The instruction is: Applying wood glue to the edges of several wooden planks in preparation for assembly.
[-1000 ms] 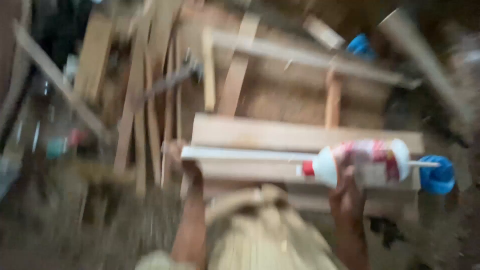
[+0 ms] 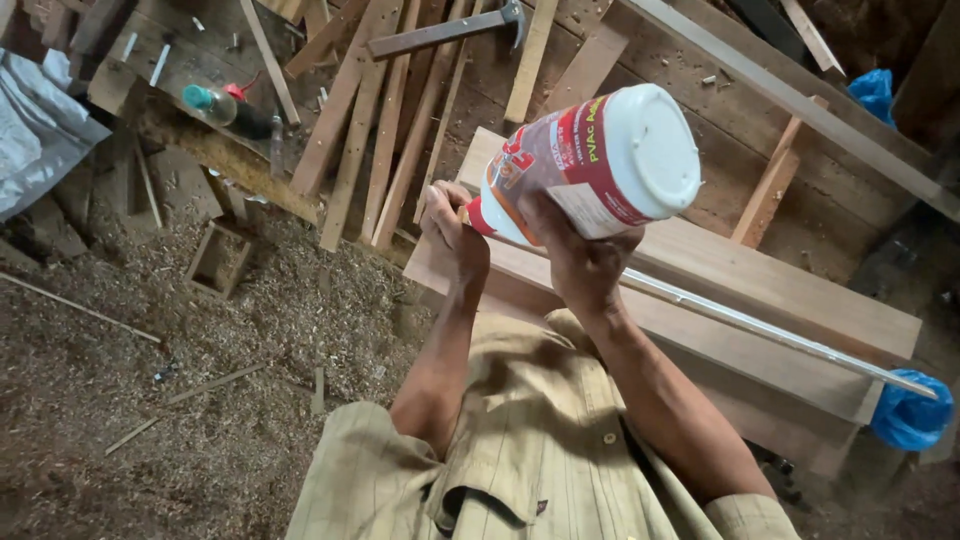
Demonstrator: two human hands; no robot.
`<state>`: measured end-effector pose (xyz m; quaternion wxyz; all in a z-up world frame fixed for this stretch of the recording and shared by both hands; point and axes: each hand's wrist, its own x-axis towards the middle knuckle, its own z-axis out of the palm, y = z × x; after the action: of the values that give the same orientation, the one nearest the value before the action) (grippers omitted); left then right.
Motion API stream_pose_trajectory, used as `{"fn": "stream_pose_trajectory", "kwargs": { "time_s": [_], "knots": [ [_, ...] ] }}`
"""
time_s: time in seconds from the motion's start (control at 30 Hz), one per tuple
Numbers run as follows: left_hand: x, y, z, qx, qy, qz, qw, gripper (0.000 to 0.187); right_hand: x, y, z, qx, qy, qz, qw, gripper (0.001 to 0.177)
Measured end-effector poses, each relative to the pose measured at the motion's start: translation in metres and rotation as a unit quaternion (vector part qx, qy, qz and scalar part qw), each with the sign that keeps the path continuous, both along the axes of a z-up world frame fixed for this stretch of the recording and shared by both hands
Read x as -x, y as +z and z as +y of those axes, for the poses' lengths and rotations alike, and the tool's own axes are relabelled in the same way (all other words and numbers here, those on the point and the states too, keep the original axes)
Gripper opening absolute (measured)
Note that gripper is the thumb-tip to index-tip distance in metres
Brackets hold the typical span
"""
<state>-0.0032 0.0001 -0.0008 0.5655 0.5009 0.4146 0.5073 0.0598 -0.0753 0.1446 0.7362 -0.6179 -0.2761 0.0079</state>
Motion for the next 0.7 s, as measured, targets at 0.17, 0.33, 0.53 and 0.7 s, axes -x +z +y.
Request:
{"fn": "stream_pose_trajectory", "kwargs": {
  "time_s": [0.17,0.33,0.53,0.7],
  "knots": [
    [0.004,0.004,0.001,0.017,-0.016,0.047,0.999,0.050,-0.002,-0.012,-0.002,-0.007,-0.003,-0.017,1.000,0.024],
    [0.002,-0.004,0.000,0.025,-0.008,0.042,0.999,0.051,-0.006,0.005,-0.010,0.013,0.011,-0.057,0.998,0.020],
    [0.002,-0.004,0.000,0.028,-0.016,0.056,0.998,0.051,-0.011,-0.022,-0.035,0.067,0.012,-0.010,0.998,0.033],
    [0.003,0.008,-0.003,0.029,0.010,0.023,0.999,0.051,-0.018,-0.035,-0.053,0.101,0.007,0.070,0.992,0.044]
  ]
}}
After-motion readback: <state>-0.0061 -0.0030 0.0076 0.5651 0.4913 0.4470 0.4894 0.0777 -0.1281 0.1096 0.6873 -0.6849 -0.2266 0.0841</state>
